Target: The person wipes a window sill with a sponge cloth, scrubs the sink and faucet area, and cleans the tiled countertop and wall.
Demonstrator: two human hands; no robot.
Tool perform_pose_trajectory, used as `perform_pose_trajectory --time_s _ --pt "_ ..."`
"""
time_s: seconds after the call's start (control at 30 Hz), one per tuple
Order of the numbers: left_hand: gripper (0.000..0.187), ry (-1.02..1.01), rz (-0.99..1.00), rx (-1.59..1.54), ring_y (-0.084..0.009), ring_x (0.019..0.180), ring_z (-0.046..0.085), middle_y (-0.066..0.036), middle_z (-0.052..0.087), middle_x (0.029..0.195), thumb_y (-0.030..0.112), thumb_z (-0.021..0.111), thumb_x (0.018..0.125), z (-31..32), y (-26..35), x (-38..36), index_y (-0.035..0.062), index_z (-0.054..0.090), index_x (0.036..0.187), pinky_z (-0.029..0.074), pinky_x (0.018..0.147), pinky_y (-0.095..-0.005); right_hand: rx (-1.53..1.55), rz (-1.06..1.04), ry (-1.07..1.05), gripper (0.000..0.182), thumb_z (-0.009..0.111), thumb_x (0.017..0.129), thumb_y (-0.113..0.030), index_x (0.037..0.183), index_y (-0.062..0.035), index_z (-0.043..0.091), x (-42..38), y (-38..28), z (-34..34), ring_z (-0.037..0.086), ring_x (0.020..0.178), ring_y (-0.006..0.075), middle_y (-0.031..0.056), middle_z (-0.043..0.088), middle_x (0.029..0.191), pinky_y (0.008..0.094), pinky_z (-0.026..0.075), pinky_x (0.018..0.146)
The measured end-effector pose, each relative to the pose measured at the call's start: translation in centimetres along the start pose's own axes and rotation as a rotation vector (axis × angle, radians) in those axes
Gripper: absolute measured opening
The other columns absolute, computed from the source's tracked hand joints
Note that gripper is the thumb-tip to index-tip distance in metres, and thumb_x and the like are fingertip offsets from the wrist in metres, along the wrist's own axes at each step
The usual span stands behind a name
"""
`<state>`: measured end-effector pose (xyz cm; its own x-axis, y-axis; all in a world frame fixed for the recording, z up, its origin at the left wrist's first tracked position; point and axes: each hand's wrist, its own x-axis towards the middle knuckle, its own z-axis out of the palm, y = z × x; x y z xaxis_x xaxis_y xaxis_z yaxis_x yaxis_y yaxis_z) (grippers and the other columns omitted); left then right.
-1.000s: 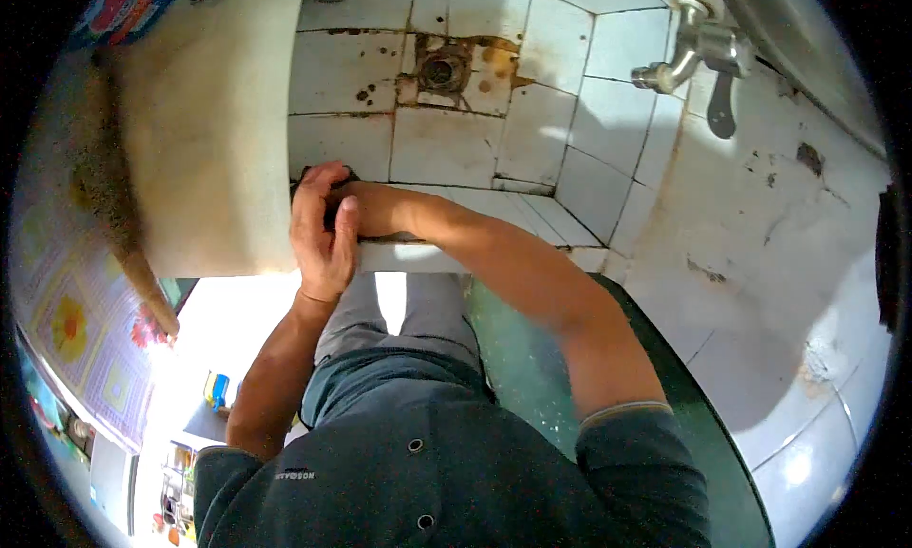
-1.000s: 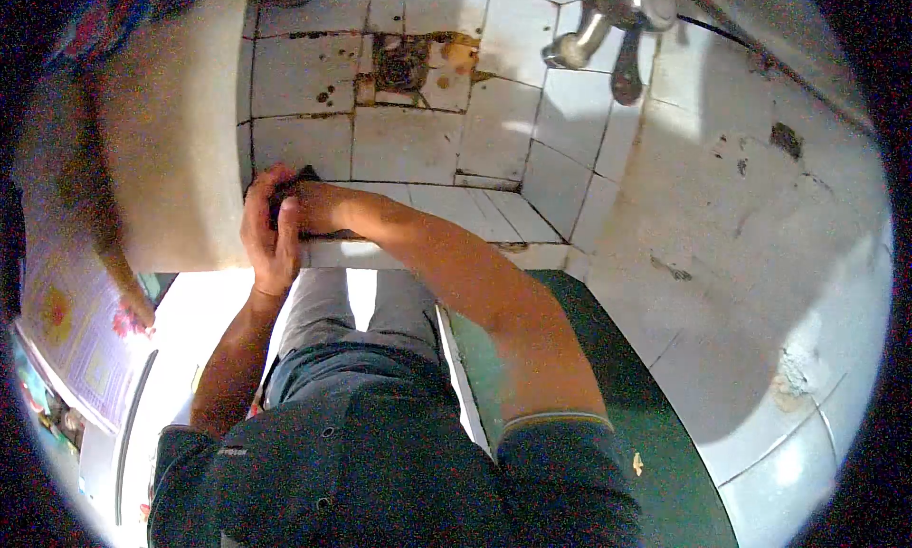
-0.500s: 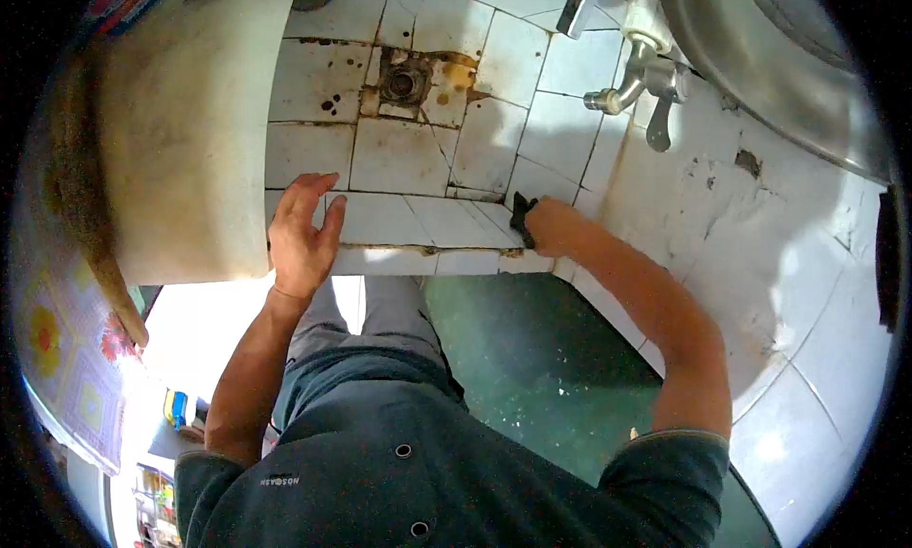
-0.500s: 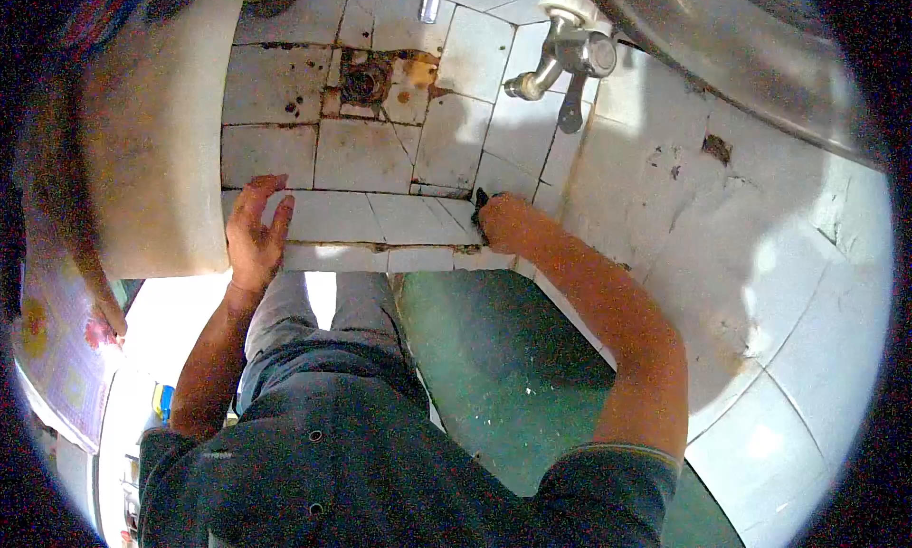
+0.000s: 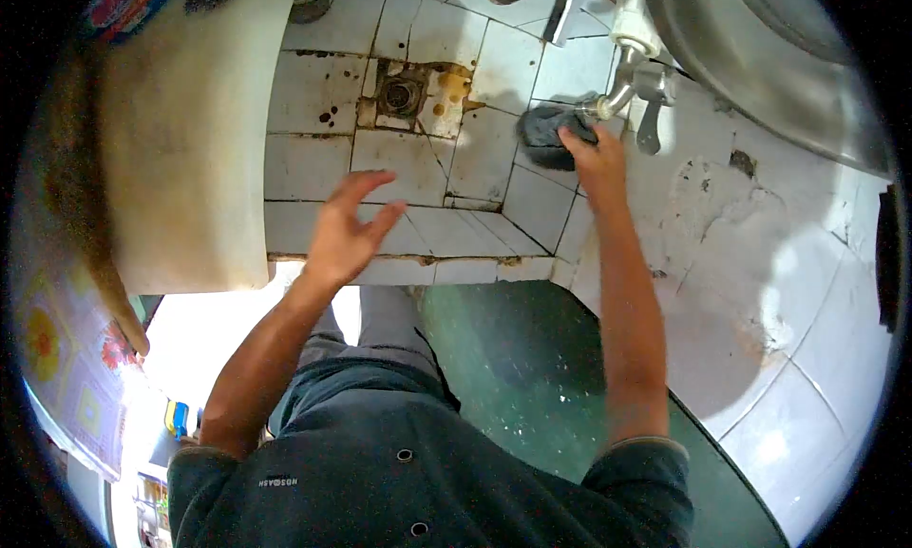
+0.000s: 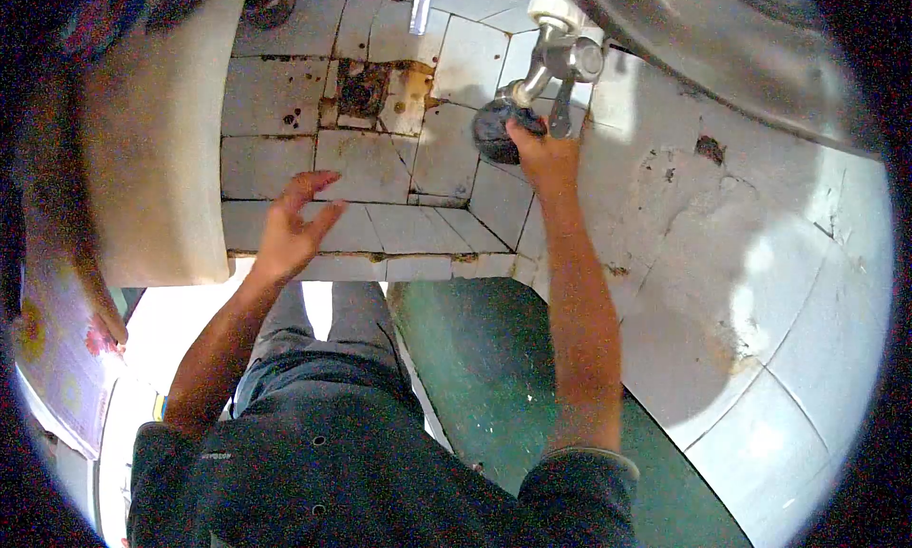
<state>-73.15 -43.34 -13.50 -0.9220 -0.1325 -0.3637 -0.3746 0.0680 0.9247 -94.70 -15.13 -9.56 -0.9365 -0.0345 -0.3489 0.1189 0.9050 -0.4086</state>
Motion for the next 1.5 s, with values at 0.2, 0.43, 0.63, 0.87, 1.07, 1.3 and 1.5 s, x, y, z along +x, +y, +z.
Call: perform_pose_trajectory --time_s 0.2,0.43,0.63,0.87,1.07,1.3,1.5 --pt "0.082 -0.262 -0.556 -0.637 -0.0222 0.114 0.049 -0.011 0.044 0.134 0.039 0.073 0.081 10.7 2.4 6.8 0.0069 0.031 0.142 0.044 0.092 -0.0336 1.443 0.653 -0.085 0.033 0.059 0.092 -0.035 0.113 -0.0104 0.057 -10.3 -4.0 4.7 0.060 0.096 0.0193 0.0054 0.063 0.107 0.0358 0.049 0.081" --pt "0.057 -0.266 -0.454 -0.908 -0.0193 0.104 0.056 -0.011 0.057 0.116 0.018 0.069 0.085 17.5 -0.7 9.2 0.0044 0.043 0.133 0.047 0.091 -0.0307 0.984 0.370 -0.001 0.046 0.059 0.091 -0.031 0.125 -0.0007 0.050 -12.8 0.3 7.6 0.055 0.112 0.0300 0.0155 0.056 0.121 0.0434 0.043 0.096" --pt "0.049 -0.209 -0.618 -0.876 -0.0219 0.108 0.055 -0.013 0.056 0.121 0.013 0.059 0.090 23.8 -1.4 8.0 0.0061 0.042 0.135 0.046 0.093 -0.0315 0.056 -0.028 0.067 0.055 0.057 0.091 -0.028 0.130 0.0086 0.043 -14.4 5.5 6.0 0.040 0.127 0.0438 0.0296 0.040 0.138 0.0482 0.031 0.107" --pt "0.059 -0.204 -0.385 -0.451 -0.0312 0.140 0.024 -0.016 0.023 0.153 0.029 0.044 0.098 29.5 0.6 8.5 0.0097 0.022 0.149 0.021 0.113 -0.0318 0.183 -0.146 0.467 0.045 0.049 0.093 -0.019 0.130 0.0069 0.043 -15.5 9.1 8.5 0.037 0.129 0.0455 0.0288 0.037 0.140 0.0515 0.029 0.108" --pt "0.044 -0.040 -0.067 -0.512 -0.0376 0.138 0.023 -0.024 0.029 0.147 0.020 0.041 0.099 31.0 -2.4 21.0 -0.0030 0.038 0.137 0.020 0.114 -0.0359 0.073 -0.320 0.504 0.043 0.057 0.084 -0.008 0.124 0.0034 0.050 -15.2 9.1 8.8 0.038 0.128 0.0444 0.0266 0.039 0.139 0.0539 0.028 0.107" --pt "0.060 -0.182 -0.031 -0.294 -0.0373 0.144 0.008 -0.027 0.008 0.154 0.029 0.037 0.099 30.1 -2.0 13.9 0.0029 0.015 0.149 0.010 0.116 -0.0391 0.082 -0.362 0.446 0.032 0.057 0.079 -0.002 0.111 0.0015 0.059 -15.3 8.9 8.5 0.046 0.121 0.0447 0.0247 0.049 0.131 0.0535 0.036 0.103" --pt "0.052 0.065 0.739 0.110 -0.0431 0.141 0.014 -0.031 0.018 0.150 0.022 0.041 0.098 30.5 -1.6 23.1 -0.0011 0.030 0.143 0.013 0.115 -0.0420 0.081 -0.378 0.453 0.024 0.052 0.082 -0.004 0.103 -0.0019 0.063 -15.2 9.1 9.0 0.050 0.117 0.0455 0.0230 0.053 0.127 0.0542 0.042 0.099"
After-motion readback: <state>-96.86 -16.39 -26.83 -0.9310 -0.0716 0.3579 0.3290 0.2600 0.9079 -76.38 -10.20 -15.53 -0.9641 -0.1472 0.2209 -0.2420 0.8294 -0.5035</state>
